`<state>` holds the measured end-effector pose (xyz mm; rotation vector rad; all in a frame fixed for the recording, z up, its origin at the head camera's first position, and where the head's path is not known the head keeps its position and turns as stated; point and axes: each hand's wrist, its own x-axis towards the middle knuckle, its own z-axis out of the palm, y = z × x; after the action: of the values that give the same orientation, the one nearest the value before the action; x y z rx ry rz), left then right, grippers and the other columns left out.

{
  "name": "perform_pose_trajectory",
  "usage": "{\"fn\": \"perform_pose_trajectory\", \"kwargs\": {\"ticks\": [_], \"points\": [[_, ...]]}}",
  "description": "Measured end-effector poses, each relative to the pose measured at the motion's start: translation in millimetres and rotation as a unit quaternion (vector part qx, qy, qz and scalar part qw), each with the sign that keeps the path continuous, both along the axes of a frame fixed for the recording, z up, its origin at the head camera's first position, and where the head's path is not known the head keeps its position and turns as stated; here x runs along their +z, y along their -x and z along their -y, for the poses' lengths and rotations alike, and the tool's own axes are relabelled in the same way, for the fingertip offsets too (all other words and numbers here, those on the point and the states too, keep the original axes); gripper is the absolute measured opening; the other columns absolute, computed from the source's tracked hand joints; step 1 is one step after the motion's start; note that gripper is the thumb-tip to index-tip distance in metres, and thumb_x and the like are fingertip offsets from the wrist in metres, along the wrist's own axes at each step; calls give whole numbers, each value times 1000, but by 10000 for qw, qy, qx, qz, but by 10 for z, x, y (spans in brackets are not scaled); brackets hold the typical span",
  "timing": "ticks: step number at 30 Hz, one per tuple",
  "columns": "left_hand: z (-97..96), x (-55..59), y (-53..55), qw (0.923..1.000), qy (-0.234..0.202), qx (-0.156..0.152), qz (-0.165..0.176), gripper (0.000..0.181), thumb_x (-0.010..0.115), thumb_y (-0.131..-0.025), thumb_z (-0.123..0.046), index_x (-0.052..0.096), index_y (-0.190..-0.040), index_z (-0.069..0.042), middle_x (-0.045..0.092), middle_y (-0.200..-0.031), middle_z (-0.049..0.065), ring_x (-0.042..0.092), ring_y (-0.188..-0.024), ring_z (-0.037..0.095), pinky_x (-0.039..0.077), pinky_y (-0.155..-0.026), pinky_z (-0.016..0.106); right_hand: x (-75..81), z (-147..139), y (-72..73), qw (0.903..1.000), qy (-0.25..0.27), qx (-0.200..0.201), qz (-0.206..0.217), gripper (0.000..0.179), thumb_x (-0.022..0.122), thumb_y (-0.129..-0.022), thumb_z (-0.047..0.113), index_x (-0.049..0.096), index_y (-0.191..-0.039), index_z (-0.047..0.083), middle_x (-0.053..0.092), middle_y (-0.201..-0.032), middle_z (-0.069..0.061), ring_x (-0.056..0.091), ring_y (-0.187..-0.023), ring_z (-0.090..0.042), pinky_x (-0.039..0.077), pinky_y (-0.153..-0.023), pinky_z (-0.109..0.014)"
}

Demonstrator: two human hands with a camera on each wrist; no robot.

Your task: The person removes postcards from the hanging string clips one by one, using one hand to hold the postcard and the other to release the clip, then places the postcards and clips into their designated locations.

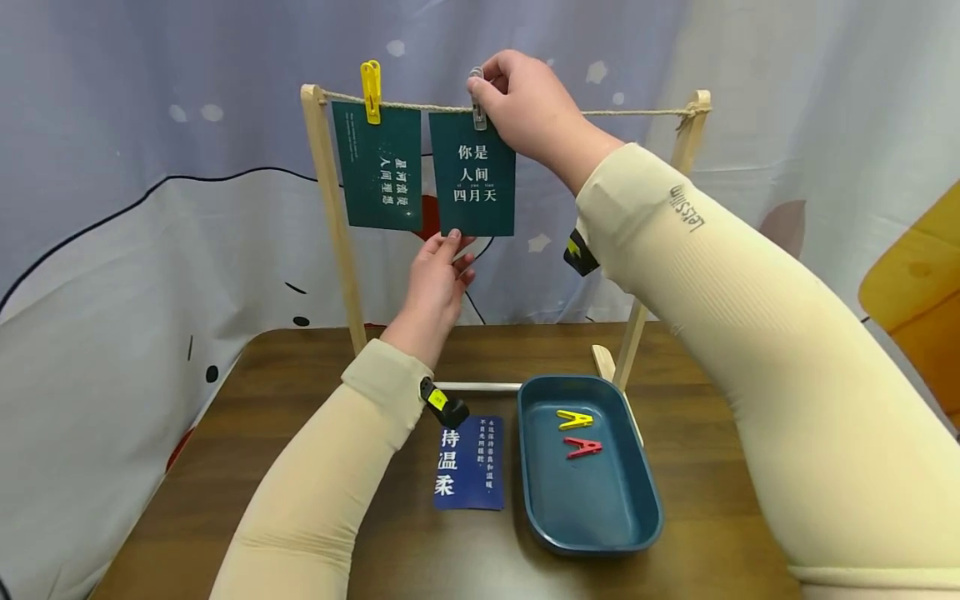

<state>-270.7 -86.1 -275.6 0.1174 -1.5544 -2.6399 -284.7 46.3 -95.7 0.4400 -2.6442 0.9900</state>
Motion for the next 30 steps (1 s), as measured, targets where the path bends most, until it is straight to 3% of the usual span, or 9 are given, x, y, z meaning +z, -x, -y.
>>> {"fn": "perform_pose_trajectory", "kwargs": {"ticks": [9,16,21,26,30], "points": [[55,-7,-37,9999,-109,22,108,23,56,-100,-33,66,-115,-18,65,-124,9,53,-94,19,45,-78,29,-28,73,2,9972,728,178,46,36,51,-102,40,58,-128,16,56,-117,-1,51,-105,-15,45,-94,-26],[-5,-10,-54,9999,-128,53,89,22,58,-100,-33,68,-112,-17,66,-120,8,53,-91,19,45,-76,29,-46,75,-15,9846,1730,209,146,25,53,-103,34,60,-121,18,54,-114,1,48,-105,-13,45,-95,-26],[-57,-7,-66,9999,-152,33,37,22,59,-99,-32,68,-111,-17,67,-114,7,54,-86,17,46,-73,27,-66,75,-34,9709,2385,206,75,20,52,-104,29,61,-116,17,52,-108,2,47,-103,-9,42,-91,-26],[-75,-16,-83,9999,-129,59,75,22,59,-99,-32,68,-112,-16,67,-111,5,54,-86,17,47,-72,27,-56,64,-56,9492,3137,223,-54,14,54,-103,25,63,-109,16,53,-106,5,46,-101,-5,39,-87,-24],[-75,-37,-99,9999,-53,23,119,23,59,-99,-33,67,-115,-17,65,-119,9,54,-89,17,47,-75,27,-33,53,-79,9314,3623,331,-141,12,53,-104,23,62,-107,16,52,-107,6,45,-101,-3,36,-84,-21]]}}
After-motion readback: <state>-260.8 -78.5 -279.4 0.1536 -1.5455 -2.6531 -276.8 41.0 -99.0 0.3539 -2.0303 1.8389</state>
